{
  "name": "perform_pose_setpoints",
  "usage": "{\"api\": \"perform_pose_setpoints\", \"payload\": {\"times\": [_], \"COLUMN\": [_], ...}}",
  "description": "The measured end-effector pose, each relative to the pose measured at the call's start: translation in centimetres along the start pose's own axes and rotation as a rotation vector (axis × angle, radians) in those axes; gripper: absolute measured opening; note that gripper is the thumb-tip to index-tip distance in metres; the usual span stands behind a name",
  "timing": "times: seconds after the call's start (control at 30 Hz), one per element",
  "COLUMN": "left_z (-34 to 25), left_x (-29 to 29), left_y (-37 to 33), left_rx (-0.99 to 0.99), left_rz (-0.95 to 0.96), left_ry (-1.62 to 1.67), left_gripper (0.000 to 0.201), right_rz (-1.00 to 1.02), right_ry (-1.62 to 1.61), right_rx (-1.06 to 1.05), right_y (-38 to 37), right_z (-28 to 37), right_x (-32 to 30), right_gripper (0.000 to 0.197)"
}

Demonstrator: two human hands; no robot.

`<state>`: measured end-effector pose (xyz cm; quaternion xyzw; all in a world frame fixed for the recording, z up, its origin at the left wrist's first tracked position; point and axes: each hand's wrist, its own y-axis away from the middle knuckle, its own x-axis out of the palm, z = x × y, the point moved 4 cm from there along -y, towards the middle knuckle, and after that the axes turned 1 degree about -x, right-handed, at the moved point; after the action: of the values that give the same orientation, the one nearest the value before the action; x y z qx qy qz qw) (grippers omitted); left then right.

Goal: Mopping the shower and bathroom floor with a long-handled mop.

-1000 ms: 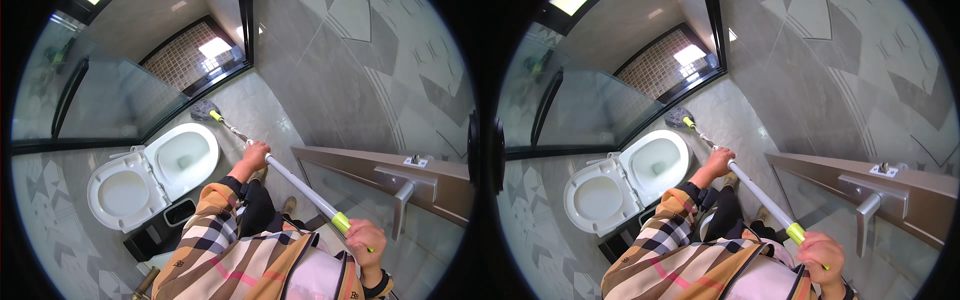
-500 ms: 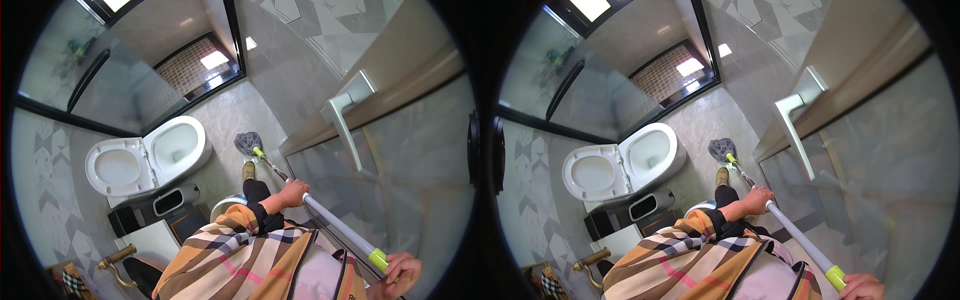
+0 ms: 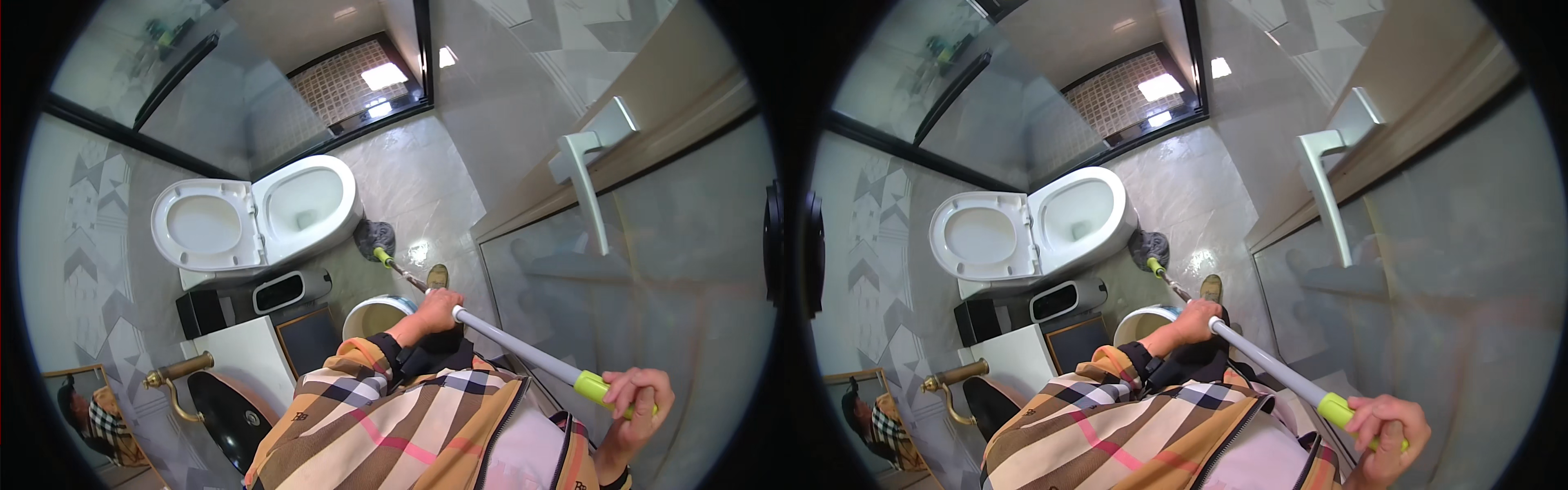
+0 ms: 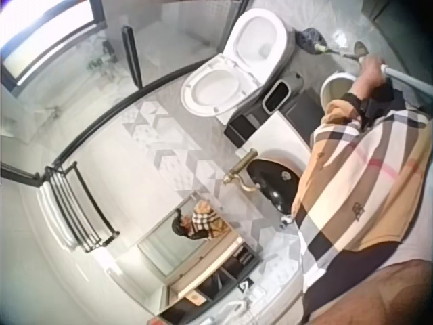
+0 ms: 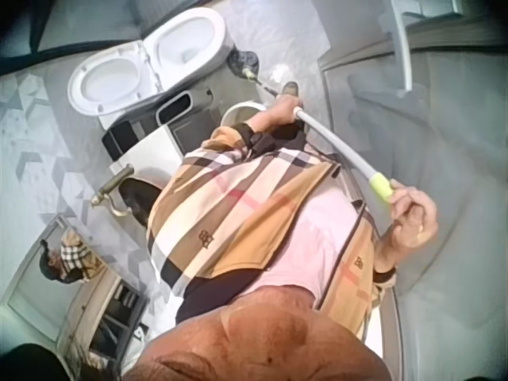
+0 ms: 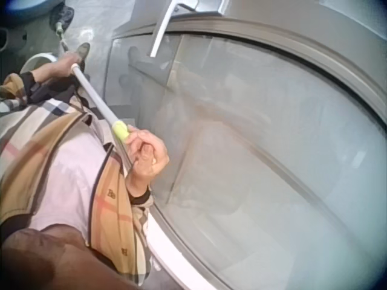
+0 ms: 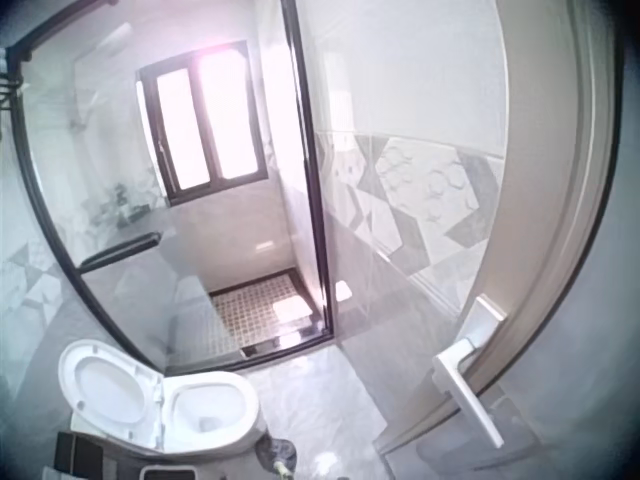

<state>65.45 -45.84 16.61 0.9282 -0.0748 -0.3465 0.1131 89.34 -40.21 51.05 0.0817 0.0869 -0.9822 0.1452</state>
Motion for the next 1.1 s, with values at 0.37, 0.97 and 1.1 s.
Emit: {"api": "perform_pose_setpoints", "payload": {"times": [0.37, 0.97, 1.1], "left_z": [4.3, 10.2, 10.5], "left_x": [-3.9, -16.3, -17.1], "left_y": [4.3, 1.3, 1.5], "left_rx": [-0.159, -0.115, -0.223], "left_rz": [-0.376, -0.529, -0.416], "left_ry": [0.105, 0.182, 0.147], "left_gripper": [0.017, 0.016, 0.014], "right_rz": [0.483, 0.491, 0.383], "right_ry": [-0.100, -0.491, -0.420], "right_rx": [-0.277, -0.455, -0.444], "right_y": [-5.5, -18.7, -19.2], "right_z": [3.2, 7.3, 7.3], "right_x": [9.6, 25.0, 26.1], "right_gripper": [0.025, 0.014, 0.016]}}
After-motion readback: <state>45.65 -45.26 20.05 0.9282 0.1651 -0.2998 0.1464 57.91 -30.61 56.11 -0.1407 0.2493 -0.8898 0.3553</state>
